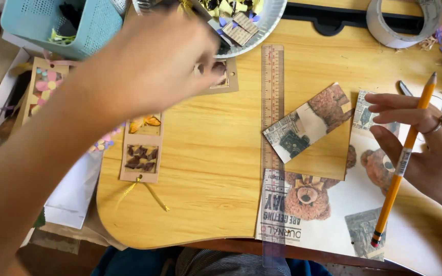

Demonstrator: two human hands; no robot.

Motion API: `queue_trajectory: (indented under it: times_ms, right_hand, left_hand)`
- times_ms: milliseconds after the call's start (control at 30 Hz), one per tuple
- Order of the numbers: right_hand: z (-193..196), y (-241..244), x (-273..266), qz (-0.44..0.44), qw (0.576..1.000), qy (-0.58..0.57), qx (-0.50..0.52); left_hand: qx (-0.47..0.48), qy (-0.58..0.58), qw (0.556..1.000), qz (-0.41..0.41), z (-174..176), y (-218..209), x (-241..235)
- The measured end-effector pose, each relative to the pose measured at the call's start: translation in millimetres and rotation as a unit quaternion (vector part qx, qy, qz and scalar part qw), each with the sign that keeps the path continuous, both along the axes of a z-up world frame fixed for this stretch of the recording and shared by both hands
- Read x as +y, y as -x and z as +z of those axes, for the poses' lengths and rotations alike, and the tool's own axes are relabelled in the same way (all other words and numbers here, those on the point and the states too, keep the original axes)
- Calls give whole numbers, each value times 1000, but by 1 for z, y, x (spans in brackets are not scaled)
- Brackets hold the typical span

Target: Arranging and marking paper scraps on a page using a pencil and ruler for a craft project.

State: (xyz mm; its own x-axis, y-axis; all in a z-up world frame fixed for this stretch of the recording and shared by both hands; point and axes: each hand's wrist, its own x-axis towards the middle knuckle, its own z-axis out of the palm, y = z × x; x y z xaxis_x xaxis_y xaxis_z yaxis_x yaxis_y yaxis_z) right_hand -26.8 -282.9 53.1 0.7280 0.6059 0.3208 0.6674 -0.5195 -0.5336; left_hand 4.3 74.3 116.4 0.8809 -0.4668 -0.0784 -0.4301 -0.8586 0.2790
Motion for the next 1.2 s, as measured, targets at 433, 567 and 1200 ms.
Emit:
queue_trajectory:
  times_ms: [433,567,1200]
  right_hand:
    - [-3,2,5,2,999,32,0]
    - [-1,6,7,4,1000,9,11]
    - [-4,4,4,39,999,28,-19]
  left_hand:
    - [-35,-33,998,31,-59,50,70]
    - [-99,-91,990,-37,-84,21,69]
    - [-16,447,889,98,-56,34,18]
